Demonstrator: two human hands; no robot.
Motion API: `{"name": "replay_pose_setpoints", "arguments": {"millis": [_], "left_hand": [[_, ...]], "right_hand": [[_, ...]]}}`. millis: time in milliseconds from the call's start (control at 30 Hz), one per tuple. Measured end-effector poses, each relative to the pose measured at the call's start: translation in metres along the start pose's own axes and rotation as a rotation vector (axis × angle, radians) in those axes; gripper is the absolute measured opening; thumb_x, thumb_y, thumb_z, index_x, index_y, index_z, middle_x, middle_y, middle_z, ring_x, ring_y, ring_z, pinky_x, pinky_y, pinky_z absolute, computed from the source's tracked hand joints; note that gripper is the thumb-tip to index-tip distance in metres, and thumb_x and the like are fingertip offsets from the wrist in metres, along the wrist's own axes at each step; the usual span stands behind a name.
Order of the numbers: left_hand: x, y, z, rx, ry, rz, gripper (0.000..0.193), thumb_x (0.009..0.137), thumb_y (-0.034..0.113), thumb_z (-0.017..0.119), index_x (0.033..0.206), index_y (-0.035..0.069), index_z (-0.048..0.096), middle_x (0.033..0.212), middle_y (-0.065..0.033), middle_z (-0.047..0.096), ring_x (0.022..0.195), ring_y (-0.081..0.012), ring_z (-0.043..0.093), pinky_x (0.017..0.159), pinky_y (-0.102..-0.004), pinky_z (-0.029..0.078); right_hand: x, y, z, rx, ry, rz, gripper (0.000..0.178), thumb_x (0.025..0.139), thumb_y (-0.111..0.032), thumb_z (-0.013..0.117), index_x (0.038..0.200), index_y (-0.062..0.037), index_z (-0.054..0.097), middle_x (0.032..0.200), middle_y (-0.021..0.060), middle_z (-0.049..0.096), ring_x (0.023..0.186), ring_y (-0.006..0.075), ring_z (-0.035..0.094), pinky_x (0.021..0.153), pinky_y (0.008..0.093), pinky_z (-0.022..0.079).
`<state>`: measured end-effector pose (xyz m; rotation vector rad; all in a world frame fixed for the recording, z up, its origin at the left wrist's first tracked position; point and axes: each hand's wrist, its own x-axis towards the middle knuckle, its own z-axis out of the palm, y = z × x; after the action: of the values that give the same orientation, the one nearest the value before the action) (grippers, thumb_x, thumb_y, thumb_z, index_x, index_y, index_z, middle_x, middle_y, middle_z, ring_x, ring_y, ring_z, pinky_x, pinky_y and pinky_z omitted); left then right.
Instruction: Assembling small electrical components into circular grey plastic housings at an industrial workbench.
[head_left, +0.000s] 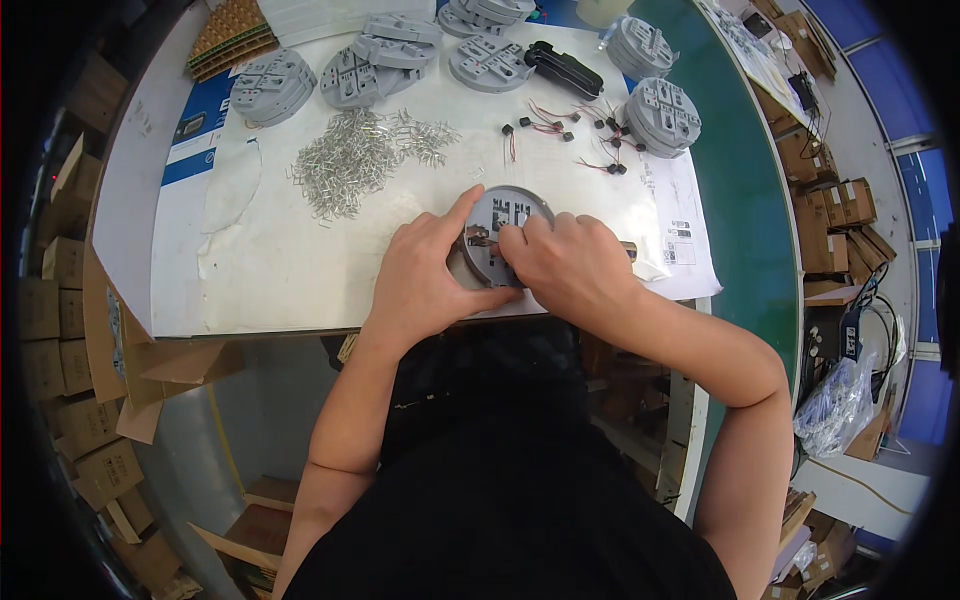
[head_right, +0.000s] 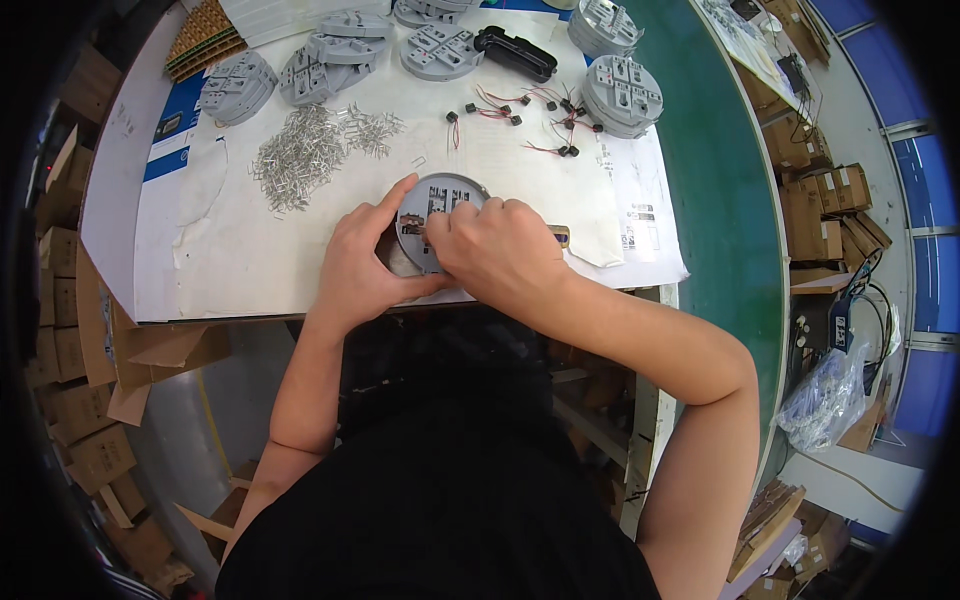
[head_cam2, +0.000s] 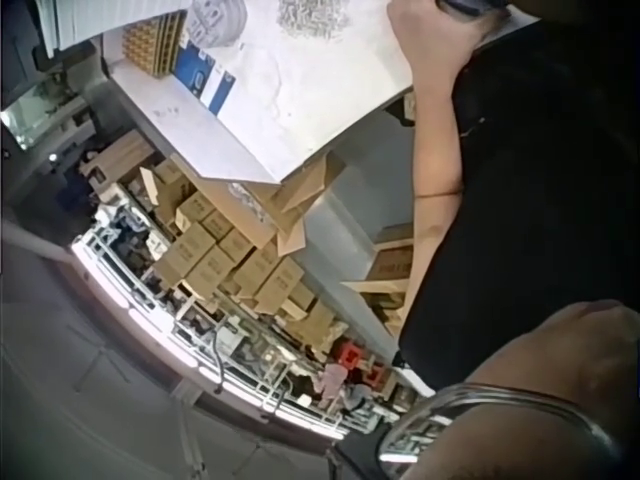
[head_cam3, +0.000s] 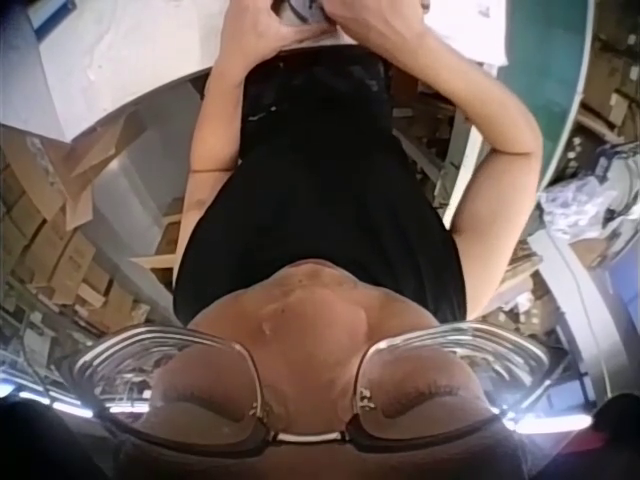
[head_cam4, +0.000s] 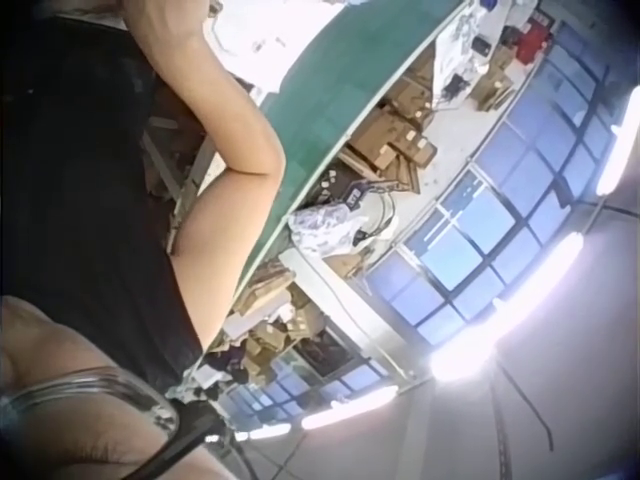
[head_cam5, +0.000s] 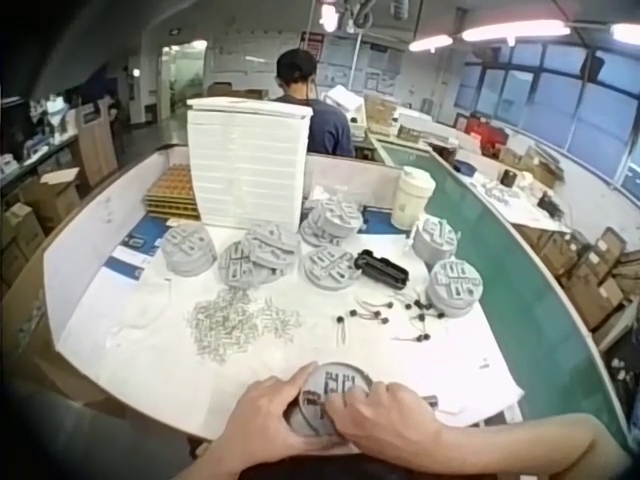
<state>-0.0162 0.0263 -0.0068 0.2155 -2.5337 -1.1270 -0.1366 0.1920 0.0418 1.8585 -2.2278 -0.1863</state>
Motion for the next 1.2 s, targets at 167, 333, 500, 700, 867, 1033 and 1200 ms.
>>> {"name": "replay_pose_setpoints", "arguments": {"millis": [167, 333, 500, 700, 867, 1033, 1200], "left_hand": [[0.000, 0.001, 0.000, 0.000, -0.019, -0.015, 0.109, 0.060, 0.041, 0.098, 0.152, 0.006, 0.054, 0.089, -0.0118, 0.067, 0.088, -0.0312, 0.063, 0.087, -0.0422, 0.050], [0.001, -0.001, -0.004, 0.011, -0.059, 0.002, 0.103, 0.066, 0.035, 0.096, 0.154, 0.007, 0.052, 0.091, -0.0121, 0.067, 0.090, -0.0304, 0.063, 0.091, -0.0443, 0.050], [-0.008, -0.031, -0.010, -0.382, -0.054, 0.022, 0.085, 0.075, 0.022, 0.091, 0.151, 0.006, 0.055, 0.091, -0.0125, 0.066, 0.086, -0.0286, 0.063, 0.087, -0.0432, 0.052], [-0.002, -0.004, -0.005, -0.167, 0.048, 0.049, 0.033, 0.088, -0.001, 0.075, 0.120, 0.000, 0.068, 0.099, -0.0131, 0.070, 0.079, -0.0244, 0.067, 0.075, -0.0311, 0.053], [-0.009, -0.006, -0.019, -0.166, -0.041, -0.052, 0.020, 0.093, -0.001, 0.072, 0.112, -0.001, 0.070, 0.097, -0.0098, 0.072, 0.079, -0.0170, 0.066, 0.076, -0.0277, 0.052], [-0.014, -0.035, -0.014, -0.573, 0.113, -0.206, 0.016, 0.096, 0.002, 0.073, 0.112, 0.000, 0.073, 0.092, -0.0038, 0.071, 0.081, -0.0099, 0.062, 0.075, -0.0257, 0.051], [-0.013, -0.033, -0.013, -0.579, 0.090, -0.232, 0.016, 0.094, 0.002, 0.077, 0.109, 0.001, 0.077, 0.093, -0.0029, 0.072, 0.084, -0.0096, 0.063, 0.075, -0.0252, 0.051]], "right_hand": [[-0.007, 0.005, 0.009, 0.129, -0.031, 0.054, 0.018, 0.095, -0.026, 0.068, 0.090, -0.0099, 0.062, 0.072, 0.0050, 0.064, 0.062, 0.0247, 0.070, 0.051, 0.0382, 0.051], [-0.006, 0.012, 0.017, 0.266, -0.085, 0.109, 0.024, 0.094, -0.031, 0.072, 0.092, -0.0086, 0.063, 0.076, 0.0071, 0.065, 0.067, 0.0271, 0.072, 0.054, 0.0392, 0.054], [-0.017, 0.020, 0.003, 0.742, 0.149, 0.223, 0.031, 0.091, -0.035, 0.076, 0.102, -0.0084, 0.066, 0.083, 0.0086, 0.067, 0.073, 0.0302, 0.072, 0.060, 0.0411, 0.056], [-0.037, -0.002, 0.011, 0.465, 0.557, 0.192, 0.049, 0.081, -0.022, 0.088, 0.124, -0.0079, 0.068, 0.089, 0.0124, 0.070, 0.068, 0.0273, 0.070, 0.059, 0.0362, 0.054], [-0.098, 0.146, -0.015, 0.616, 1.021, 0.914, 0.052, 0.100, -0.006, 0.071, 0.150, -0.0037, 0.056, 0.090, -0.0024, 0.064, 0.071, 0.0026, 0.048, 0.058, 0.0206, 0.039], [-0.296, 0.349, 0.080, 0.858, 0.442, 1.633, 0.054, 0.100, -0.029, 0.071, 0.144, -0.0012, 0.060, 0.102, 0.0112, 0.075, 0.084, 0.0195, 0.071, 0.074, 0.0361, 0.056], [-0.321, 0.365, 0.112, -0.023, 0.199, 1.559, 0.045, 0.096, -0.043, 0.070, 0.109, -0.0002, 0.076, 0.083, 0.0139, 0.074, 0.078, 0.0268, 0.073, 0.077, 0.0428, 0.058]]}}
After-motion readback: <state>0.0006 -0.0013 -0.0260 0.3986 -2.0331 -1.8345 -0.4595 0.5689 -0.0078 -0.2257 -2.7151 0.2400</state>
